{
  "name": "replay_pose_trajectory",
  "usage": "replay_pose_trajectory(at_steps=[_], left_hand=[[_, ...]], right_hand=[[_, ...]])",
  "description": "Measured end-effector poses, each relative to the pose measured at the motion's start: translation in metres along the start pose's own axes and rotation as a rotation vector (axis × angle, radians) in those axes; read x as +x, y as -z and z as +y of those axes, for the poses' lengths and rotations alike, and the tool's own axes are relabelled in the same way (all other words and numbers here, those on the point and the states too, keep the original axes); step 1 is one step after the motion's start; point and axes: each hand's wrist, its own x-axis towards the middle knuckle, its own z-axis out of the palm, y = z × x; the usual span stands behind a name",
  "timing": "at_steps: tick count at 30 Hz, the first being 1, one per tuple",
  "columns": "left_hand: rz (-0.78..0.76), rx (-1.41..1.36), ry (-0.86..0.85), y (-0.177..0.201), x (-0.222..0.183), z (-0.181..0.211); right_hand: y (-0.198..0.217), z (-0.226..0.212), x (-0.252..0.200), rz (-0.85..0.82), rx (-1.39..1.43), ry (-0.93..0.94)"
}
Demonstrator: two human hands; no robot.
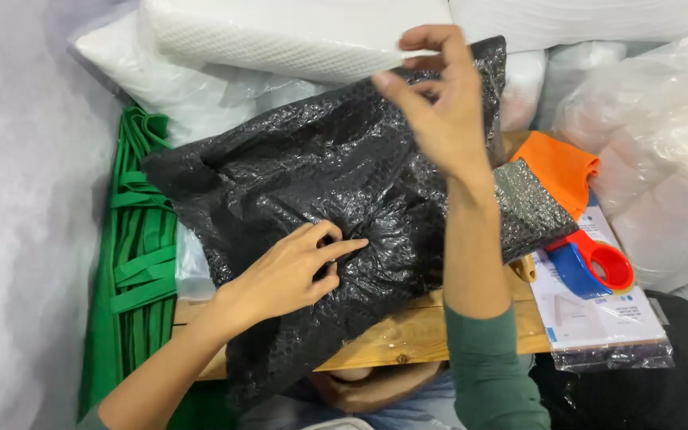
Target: The person wraps an object in black bubble wrap, secures the package with tape, and prepares shipping materials.
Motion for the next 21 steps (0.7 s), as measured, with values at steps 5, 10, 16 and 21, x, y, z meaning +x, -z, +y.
replay_pose_trajectory(at_steps=[5, 10, 16, 21], left_hand=[[-0.031, -0.077, 0.065, 0.009, 0.006, 0.005], [-0.228, -0.024, 0.217, 0.030, 0.031, 0.019], [-0.642, -0.037, 0.165, 0.114, 0.107, 0.037], [0.244, 0.048, -0.187, 0.122, 0.259, -0.013]], right_hand=[[-0.054, 0.044, -0.021, 0.028, 0.211, -0.394], [-0.073, 0.079, -0.035, 0.131, 0.235, -0.599], [-0.072, 0.100, -0.031, 0.215, 0.190, -0.519], [-0.072, 0.128, -0.020, 1.156, 0.906, -0.194]])
